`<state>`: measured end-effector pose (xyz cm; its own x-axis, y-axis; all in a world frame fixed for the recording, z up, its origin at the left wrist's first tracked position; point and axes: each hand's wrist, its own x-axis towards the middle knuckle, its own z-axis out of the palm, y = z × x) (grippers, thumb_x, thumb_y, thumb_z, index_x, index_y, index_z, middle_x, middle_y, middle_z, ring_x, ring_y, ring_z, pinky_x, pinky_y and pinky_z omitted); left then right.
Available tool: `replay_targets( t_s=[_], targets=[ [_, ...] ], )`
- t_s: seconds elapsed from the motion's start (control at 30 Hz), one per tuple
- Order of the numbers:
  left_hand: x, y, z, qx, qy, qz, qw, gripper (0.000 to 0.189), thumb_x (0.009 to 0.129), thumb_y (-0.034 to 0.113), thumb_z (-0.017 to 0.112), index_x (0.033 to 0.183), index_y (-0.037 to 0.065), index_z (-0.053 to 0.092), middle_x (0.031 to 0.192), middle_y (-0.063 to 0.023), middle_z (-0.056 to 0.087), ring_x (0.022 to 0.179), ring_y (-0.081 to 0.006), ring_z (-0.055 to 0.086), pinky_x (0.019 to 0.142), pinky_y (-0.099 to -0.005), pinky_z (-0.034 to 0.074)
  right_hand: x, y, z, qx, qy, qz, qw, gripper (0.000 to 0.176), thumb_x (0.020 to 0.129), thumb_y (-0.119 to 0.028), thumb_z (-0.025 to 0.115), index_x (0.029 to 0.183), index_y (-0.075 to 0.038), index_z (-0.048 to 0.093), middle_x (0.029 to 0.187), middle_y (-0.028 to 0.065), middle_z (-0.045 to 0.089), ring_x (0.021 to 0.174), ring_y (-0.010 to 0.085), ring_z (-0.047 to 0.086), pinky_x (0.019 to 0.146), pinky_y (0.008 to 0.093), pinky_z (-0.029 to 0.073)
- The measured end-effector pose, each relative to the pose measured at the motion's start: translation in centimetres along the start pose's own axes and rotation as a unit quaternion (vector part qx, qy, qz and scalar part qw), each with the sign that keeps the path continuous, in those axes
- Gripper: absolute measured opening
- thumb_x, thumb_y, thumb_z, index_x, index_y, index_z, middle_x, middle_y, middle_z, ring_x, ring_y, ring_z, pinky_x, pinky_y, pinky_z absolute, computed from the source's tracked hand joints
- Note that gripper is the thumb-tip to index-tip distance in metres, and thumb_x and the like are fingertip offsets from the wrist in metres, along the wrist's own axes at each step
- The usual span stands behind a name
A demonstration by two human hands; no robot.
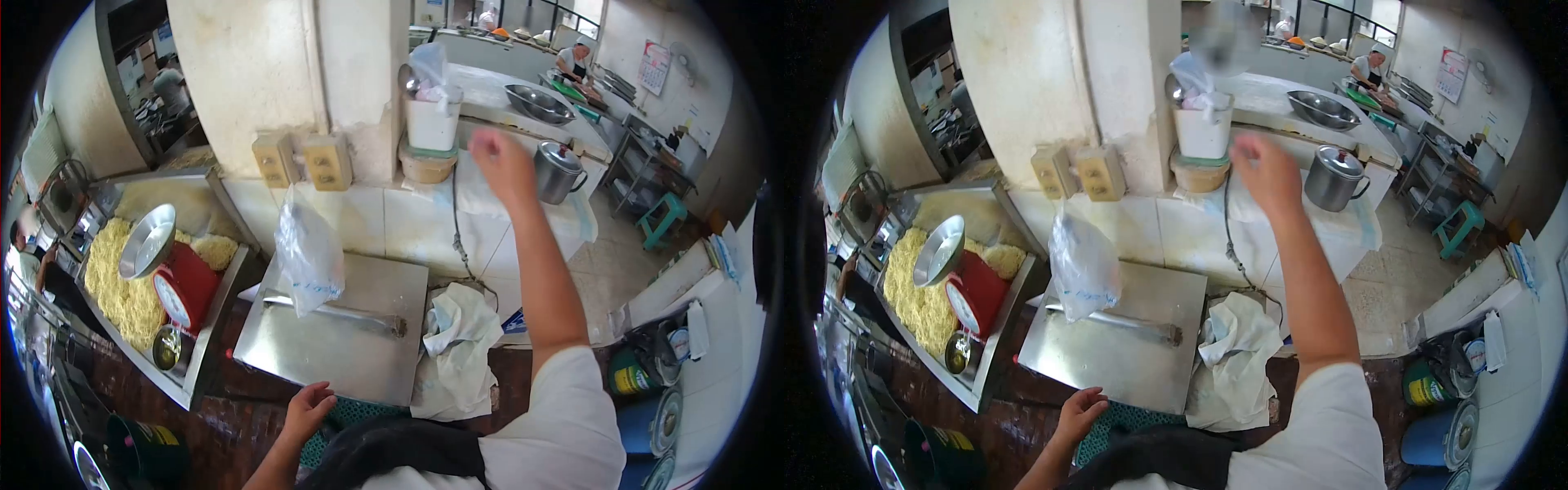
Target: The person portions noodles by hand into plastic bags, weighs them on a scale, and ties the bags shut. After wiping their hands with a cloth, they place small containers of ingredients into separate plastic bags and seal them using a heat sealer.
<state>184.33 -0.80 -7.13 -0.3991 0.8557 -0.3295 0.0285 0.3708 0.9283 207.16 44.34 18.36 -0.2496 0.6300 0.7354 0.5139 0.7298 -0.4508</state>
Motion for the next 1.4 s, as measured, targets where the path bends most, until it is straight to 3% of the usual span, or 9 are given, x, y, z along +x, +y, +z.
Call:
replay_targets(
  t_s=[0.2,0.3,0.4,0.5,0.63,0.77,1.1,1.17,1.4],
  targets=[
    [-1.4,-0.5,1.3,-0.036,0.058,0.036,0.997,0.045,0.09,0.019,0.073,0.126,-0.002,0.059,0.113,-0.0137,0.069,0.104,-0.0183,0.065,0.093,-0.0314,0.051,2.3,-5.9,4.3,0.174,0.067,-0.028,0.982,0.037,0.089,-0.042,0.069,0.098,-0.007,0.072,0.081,0.0099,0.071,0.072,0.0183,0.066,0.07,0.0314,0.051],
    [-1.1,1.3,0.1,-0.052,0.088,0.048,0.994,0.047,0.09,0.021,0.072,0.128,-0.002,0.058,0.11,-0.0122,0.07,0.101,-0.0144,0.065,0.09,-0.0303,0.052,-3.7,-9.1,8.0,0.177,-0.154,0.115,0.965,0.045,0.087,-0.049,0.07,0.093,-0.004,0.072,0.081,0.0105,0.071,0.072,0.0185,0.066,0.07,0.0317,0.051],
    [-0.8,1.9,-1.2,-0.031,0.093,0.076,0.992,0.045,0.09,0.021,0.072,0.127,-0.001,0.059,0.112,-0.0128,0.069,0.101,-0.0153,0.065,0.086,-0.0297,0.052,-9.6,-16.0,11.9,0.119,-0.248,0.062,0.959,0.056,0.084,-0.056,0.071,0.102,-0.003,0.071,0.086,0.0124,0.072,0.078,0.0234,0.069,0.074,0.0365,0.052],
    [-0.2,1.2,-0.8,-0.073,0.085,0.109,0.988,0.043,0.09,0.023,0.071,0.126,0.001,0.061,0.11,-0.0109,0.069,0.098,-0.0152,0.066,0.083,-0.0282,0.052,-13.6,-19.0,16.4,0.032,-0.068,-0.168,0.983,0.055,0.084,-0.049,0.072,0.116,-0.005,0.067,0.092,0.0152,0.072,0.087,0.0304,0.07,0.079,0.0418,0.053],
    [-0.4,-1.1,0.1,-0.059,0.025,0.103,0.993,0.041,0.092,0.015,0.07,0.128,0.001,0.058,0.11,-0.0051,0.068,0.1,-0.0124,0.062,0.086,-0.0278,0.051,-12.9,-17.0,19.1,0.013,-0.237,-0.043,0.97,0.04,0.085,-0.023,0.065,0.123,-0.013,0.064,0.1,0.0148,0.072,0.093,0.0327,0.069,0.084,0.0418,0.053],
    [-0.6,-4.9,-0.4,-0.144,-0.033,0.058,0.987,0.041,0.092,0.016,0.069,0.129,0.0,0.058,0.112,-0.0081,0.067,0.103,-0.0135,0.062,0.091,-0.0293,0.051,-8.4,-14.8,18.3,0.015,-0.183,-0.086,0.979,0.022,0.09,-0.005,0.057,0.108,-0.005,0.07,0.097,0.0136,0.072,0.088,0.0205,0.069,0.081,0.0308,0.052],
    [4.4,-4.7,-10.7,-0.128,-0.041,0.08,0.988,0.044,0.091,0.018,0.071,0.13,0.002,0.057,0.111,-0.0067,0.067,0.098,-0.0115,0.062,0.085,-0.0285,0.051,-4.3,-14.8,18.0,0.17,-0.155,0.179,0.957,0.027,0.094,-0.016,0.064,0.119,-0.006,0.065,0.102,0.0014,0.067,0.093,0.0114,0.061,0.079,0.022,0.044],
    [6.8,-3.4,-12.2,-0.126,-0.03,0.104,0.986,0.044,0.091,0.018,0.071,0.129,0.002,0.057,0.11,-0.0065,0.067,0.097,-0.0119,0.062,0.085,-0.0284,0.051,-5.1,-18.2,18.5,0.162,-0.153,0.221,0.949,0.038,0.092,-0.016,0.066,0.127,-0.002,0.059,0.117,0.0075,0.067,0.109,0.0168,0.061,0.094,0.0318,0.045],
    [21.3,4.0,-13.1,-0.153,0.055,0.19,0.968,0.078,0.085,0.027,0.074,0.147,0.0,0.035,0.146,-0.0197,0.046,0.129,-0.027,0.051,0.106,-0.038,0.042,-7.6,-21.5,22.9,-0.018,-0.203,0.132,0.97,0.045,0.087,-0.023,0.074,0.123,0.0,0.06,0.115,0.0122,0.066,0.107,0.0148,0.06,0.092,0.032,0.046]
  ],
)
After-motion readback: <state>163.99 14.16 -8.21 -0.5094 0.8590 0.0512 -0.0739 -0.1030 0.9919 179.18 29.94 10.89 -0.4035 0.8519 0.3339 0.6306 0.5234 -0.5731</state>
